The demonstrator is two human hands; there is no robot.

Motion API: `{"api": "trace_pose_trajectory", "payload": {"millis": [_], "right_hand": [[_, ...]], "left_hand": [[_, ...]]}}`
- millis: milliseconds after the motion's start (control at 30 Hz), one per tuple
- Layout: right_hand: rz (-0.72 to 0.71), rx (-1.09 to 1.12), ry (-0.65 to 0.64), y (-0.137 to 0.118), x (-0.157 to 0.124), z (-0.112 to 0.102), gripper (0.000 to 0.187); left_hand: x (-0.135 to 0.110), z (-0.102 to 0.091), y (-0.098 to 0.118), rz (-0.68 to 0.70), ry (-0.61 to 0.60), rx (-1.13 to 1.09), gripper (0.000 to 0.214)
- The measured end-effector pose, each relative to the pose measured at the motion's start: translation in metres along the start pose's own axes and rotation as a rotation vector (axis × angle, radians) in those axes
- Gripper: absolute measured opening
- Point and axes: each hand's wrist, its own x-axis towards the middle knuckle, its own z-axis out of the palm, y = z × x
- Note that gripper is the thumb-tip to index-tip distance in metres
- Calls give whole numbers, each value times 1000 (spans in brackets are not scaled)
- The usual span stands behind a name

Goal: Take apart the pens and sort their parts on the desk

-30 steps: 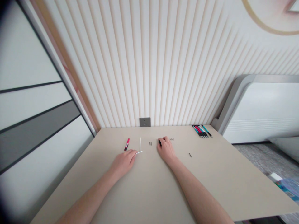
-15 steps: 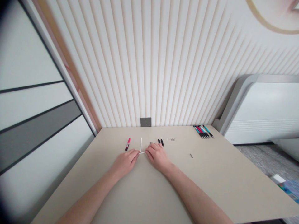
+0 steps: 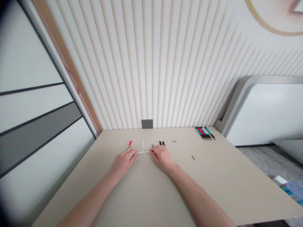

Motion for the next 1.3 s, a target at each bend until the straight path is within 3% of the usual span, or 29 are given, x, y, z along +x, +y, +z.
{"api": "trace_pose_trajectory", "payload": {"millis": [200, 433, 567, 900, 1300], "right_hand": [[302, -127, 79, -2, 0, -7, 18], [460, -314, 3, -18, 1, 1, 19], [411, -333, -47, -26, 5, 11, 21], [136, -214, -83, -21, 2, 21, 21], [28, -234, -120, -19, 1, 26, 30]], "left_hand": [[-1, 5, -1, -129, -10, 31, 24], [-3, 9, 7, 27, -143, 53, 34], [-2, 10, 10, 56, -175, 55, 39], [-2, 18, 4, 101, -101, -49, 35], [-2, 22, 2, 165, -81, -29, 36]]}}
